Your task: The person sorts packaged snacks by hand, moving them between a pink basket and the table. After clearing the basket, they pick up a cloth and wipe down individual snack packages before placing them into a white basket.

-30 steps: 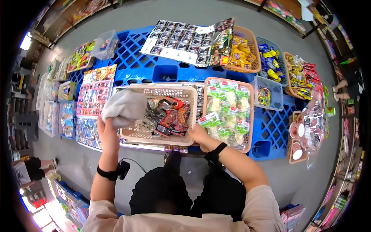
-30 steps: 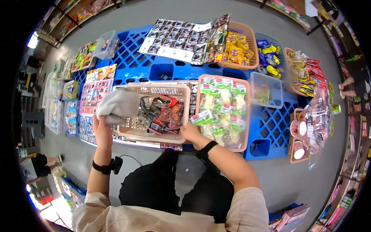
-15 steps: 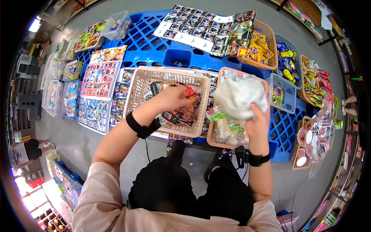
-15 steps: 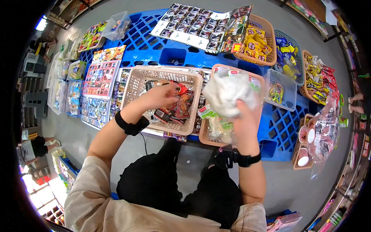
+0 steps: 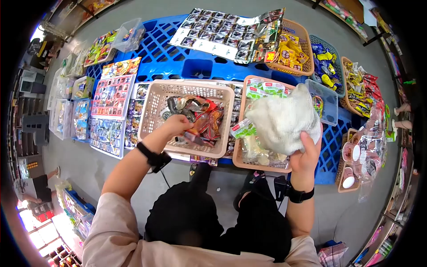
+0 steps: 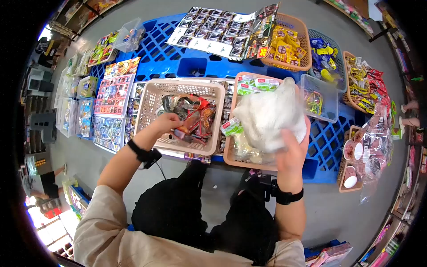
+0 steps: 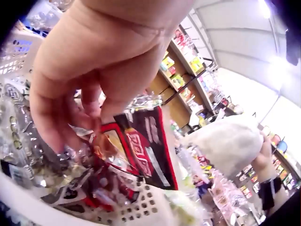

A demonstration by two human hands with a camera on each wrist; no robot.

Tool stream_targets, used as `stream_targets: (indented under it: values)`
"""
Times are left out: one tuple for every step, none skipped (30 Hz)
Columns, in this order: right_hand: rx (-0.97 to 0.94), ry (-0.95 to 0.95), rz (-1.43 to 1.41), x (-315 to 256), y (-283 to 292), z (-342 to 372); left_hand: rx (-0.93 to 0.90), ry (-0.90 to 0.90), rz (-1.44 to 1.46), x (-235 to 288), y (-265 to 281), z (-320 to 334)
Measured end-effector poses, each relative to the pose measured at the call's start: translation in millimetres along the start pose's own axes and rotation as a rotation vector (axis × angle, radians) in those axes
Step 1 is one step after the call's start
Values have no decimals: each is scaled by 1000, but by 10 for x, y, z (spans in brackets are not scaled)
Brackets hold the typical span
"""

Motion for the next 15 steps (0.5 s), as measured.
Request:
stream_targets:
  values:
    - [-2, 13, 1, -29, 17, 3, 40, -176, -164, 44, 89, 83]
    - [-15, 35, -8, -52, 28, 13, 84, -350, -329, 90, 131, 168]
    - [-29, 56, -18, -69, 29, 21, 89, -359, -331, 129, 118, 268]
    - [-28, 67, -23, -83, 13, 32, 143, -508, -92, 210, 111, 404]
    - [-49, 111, 3, -103, -27, 49, 190, -654, 148, 315, 125, 527]
    - [-67, 158, 30, -120, -75, 61, 146, -716, 269, 515, 95, 664]
    - [-59, 174, 27, -123, -132, 62, 165, -740, 285, 667, 65, 750]
    - [-130, 246, 156, -131, -230, 65, 180, -765, 303, 805, 18, 788]
    - [-196, 315, 289, -134, -344, 75, 161, -840, 397, 938, -59, 782]
    - [-265, 414, 386, -130, -504, 104, 118, -903, 488, 1095, -147, 765]
    - [-327, 519, 631, -36, -573, 131, 98, -951, 543, 1251, -264, 780]
    - [-437, 660, 768, -66, -788, 138, 77, -995, 600, 1409, -368, 832]
    - [-453, 564, 914, -58, -944, 174, -13, -1149, 544, 1559, -445, 947]
    - [-346, 745, 1056, 35, -1021, 101, 25, -1155, 416, 1560, -517, 934]
    - [-246, 812, 1078, 63, -1023, 25, 16, -1124, 450, 1592, -539, 955]
Point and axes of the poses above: each hand's wrist, its own z-axis away from the middle knuckle, its own y-axis out of the back of the hand, x = y × z, the point moved 2 cm from there along -z, towards the middle knuckle, and after that the axes turned 3 degrees about -y, right-handed, at the moved point
